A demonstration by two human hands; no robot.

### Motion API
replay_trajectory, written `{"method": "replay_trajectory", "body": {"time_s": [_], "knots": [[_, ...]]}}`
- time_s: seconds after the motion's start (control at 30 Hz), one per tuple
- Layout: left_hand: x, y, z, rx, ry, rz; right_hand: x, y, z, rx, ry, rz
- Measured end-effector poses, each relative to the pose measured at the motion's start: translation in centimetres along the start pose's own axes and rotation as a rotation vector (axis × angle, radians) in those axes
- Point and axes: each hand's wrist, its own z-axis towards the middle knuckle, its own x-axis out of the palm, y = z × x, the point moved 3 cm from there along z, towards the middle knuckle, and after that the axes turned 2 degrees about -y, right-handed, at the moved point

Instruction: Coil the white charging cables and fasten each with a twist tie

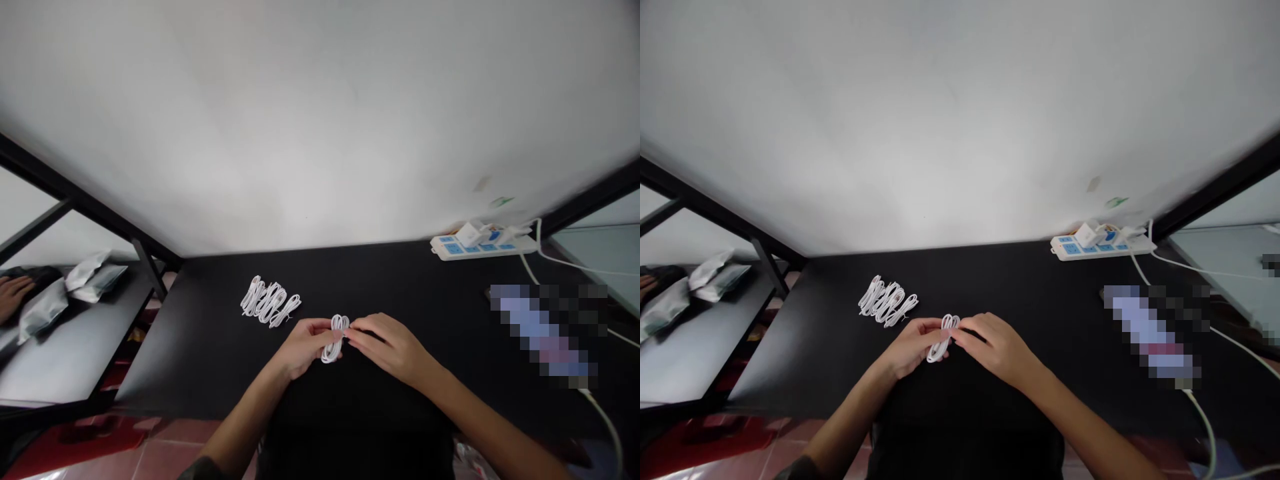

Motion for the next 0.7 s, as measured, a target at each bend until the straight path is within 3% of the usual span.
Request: {"method": "replay_trajectory", "body": {"time_s": [0.1, 0.17, 0.3, 0.43, 0.57, 0.7], "knots": [[0.2, -0.1, -0.3, -0.061, 0.036, 0.003, -0.2, 0.4, 0.6, -0.137, 0.040, -0.064], [0.2, -0.2, -0.4, -0.027, 0.050, 0.016, -0.1, 0.5, 0.9, -0.091, 0.041, -0.033], [-0.1, -0.6, -0.4, 0.274, 0.003, 0.135, 0.8, 0.0, 0.9, 0.248, 0.014, 0.227], [-0.2, -1.4, -1.1, 0.627, -0.058, 0.543, 2.4, -0.6, -0.1, 0.718, 0.058, 0.591], [0.4, -2.0, -2.5, 0.968, 0.107, 0.835, 3.7, -0.4, -1.2, 1.102, 0.148, 1.040], [0.6, -2.1, -3.3, 1.061, 0.219, 0.798, 3.5, 0.3, -1.5, 1.246, 0.271, 1.331]]}}
